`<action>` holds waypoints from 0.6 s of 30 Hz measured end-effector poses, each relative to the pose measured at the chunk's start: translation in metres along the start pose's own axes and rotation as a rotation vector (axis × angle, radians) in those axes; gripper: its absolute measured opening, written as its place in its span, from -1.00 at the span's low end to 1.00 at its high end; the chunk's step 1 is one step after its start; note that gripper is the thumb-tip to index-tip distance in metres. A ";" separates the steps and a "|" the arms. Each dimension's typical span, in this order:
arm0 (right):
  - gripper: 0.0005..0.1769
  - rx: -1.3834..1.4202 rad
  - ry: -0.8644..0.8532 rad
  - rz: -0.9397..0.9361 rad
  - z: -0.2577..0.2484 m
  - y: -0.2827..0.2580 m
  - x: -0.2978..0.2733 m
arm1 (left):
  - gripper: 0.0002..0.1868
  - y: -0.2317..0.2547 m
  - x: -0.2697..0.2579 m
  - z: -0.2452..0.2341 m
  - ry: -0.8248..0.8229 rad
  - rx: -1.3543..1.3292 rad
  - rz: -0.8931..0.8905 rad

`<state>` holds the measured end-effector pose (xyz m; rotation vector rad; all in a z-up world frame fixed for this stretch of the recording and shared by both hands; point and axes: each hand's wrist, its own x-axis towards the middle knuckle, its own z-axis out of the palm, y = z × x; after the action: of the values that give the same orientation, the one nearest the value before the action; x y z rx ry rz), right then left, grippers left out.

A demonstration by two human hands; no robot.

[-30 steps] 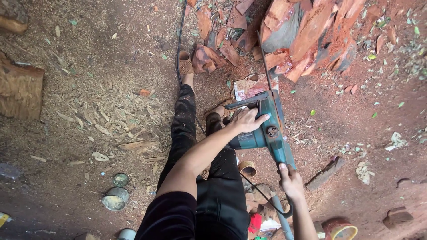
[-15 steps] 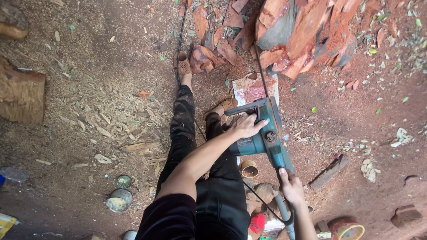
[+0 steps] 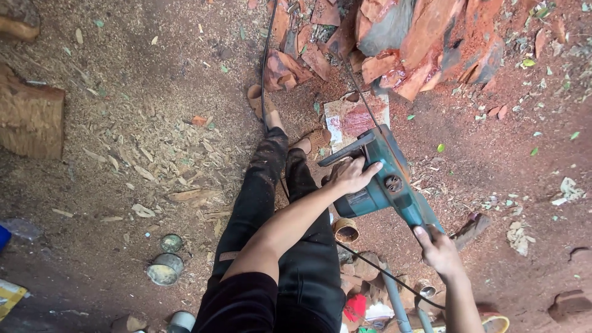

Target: Using an electric chainsaw to cut and shape a large wooden log on the ground

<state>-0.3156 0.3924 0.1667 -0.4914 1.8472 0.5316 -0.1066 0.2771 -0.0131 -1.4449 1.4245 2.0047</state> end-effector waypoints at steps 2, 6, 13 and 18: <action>-0.27 -0.038 0.024 -0.015 0.007 0.019 0.014 | 0.26 0.003 -0.005 -0.002 -0.026 -0.006 -0.032; -0.49 -0.002 0.104 -0.144 0.055 0.083 0.047 | 0.04 -0.011 -0.018 0.004 0.011 0.093 0.013; -0.32 0.352 0.012 -0.221 0.170 0.087 0.048 | -0.46 0.037 -0.099 -0.074 0.034 0.520 0.022; -0.20 0.559 0.156 -0.679 0.278 0.033 0.062 | -0.41 0.060 -0.133 -0.132 0.082 0.709 -0.147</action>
<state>-0.1426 0.5750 0.0281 -0.7341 1.7334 -0.4785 -0.0144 0.1782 0.1305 -1.2549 1.7521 1.1670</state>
